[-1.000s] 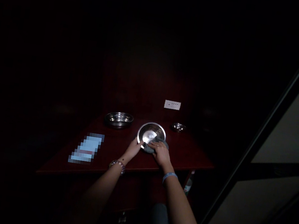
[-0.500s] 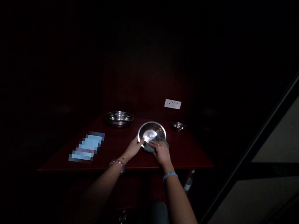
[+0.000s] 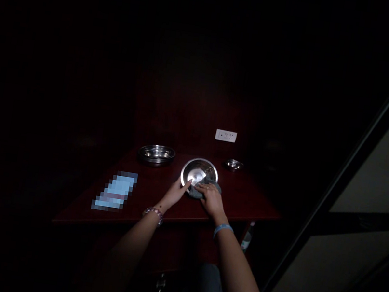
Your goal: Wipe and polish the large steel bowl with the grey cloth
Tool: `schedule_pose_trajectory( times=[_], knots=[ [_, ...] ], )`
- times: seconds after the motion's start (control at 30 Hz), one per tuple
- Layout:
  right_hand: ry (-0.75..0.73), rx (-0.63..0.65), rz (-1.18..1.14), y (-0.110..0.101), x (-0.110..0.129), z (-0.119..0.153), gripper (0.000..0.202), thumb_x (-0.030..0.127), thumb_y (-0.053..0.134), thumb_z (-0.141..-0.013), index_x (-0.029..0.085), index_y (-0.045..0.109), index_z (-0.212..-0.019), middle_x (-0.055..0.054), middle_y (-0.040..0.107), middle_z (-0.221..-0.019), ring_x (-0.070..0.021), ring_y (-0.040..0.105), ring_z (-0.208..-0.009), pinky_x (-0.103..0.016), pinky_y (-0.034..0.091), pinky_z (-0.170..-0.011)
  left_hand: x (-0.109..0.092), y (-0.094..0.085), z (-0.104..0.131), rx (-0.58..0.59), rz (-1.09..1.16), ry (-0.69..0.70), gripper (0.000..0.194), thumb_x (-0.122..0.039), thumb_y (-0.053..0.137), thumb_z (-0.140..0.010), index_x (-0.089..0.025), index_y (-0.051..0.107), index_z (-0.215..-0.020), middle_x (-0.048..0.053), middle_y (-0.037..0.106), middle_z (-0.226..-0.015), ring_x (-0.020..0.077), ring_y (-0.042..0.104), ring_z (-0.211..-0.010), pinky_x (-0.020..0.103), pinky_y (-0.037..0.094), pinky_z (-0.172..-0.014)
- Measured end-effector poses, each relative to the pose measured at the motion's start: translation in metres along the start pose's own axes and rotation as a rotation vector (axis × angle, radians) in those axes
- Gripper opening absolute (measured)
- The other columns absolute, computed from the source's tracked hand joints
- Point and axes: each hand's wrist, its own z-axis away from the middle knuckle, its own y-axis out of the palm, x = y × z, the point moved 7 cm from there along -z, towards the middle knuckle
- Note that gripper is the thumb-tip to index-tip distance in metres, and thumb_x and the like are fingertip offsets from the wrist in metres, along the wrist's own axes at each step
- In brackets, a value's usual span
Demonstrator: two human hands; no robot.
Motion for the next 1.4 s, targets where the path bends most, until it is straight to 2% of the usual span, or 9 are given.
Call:
schedule_pose_trajectory(
  times=[0.6,0.9,1.4],
  knots=[
    [0.02,0.008,0.005,0.002,-0.001,-0.001,0.059,0.001,0.07,-0.075,0.025,0.068,-0.128,-0.008,0.066,-0.137,-0.0257,0.058,-0.13,-0.048,0.037,-0.118,0.008,-0.002,-0.005,-0.021,0.053,0.004,0.06,-0.056,0.063,-0.082,-0.015,0.062,-0.126,0.014,0.069,-0.13,0.0274,0.063,-0.122,0.043,0.042,-0.111],
    [0.01,0.008,0.006,0.001,0.003,-0.001,0.059,0.001,0.071,-0.076,0.027,0.068,-0.129,-0.007,0.066,-0.137,-0.0251,0.06,-0.129,-0.047,0.037,-0.118,0.012,-0.007,-0.005,-0.055,0.031,-0.047,0.05,-0.047,0.062,-0.082,-0.015,0.062,-0.121,0.015,0.07,-0.127,0.0276,0.064,-0.121,0.043,0.043,-0.11],
    [0.018,0.005,-0.002,0.0,0.001,0.0,0.059,0.001,0.07,-0.077,0.027,0.067,-0.131,-0.007,0.066,-0.136,-0.0246,0.059,-0.13,-0.047,0.036,-0.118,0.006,-0.006,-0.002,-0.053,0.025,-0.04,0.052,-0.05,0.062,-0.083,-0.014,0.063,-0.12,0.016,0.071,-0.125,0.0282,0.064,-0.119,0.043,0.043,-0.11]
  ],
)
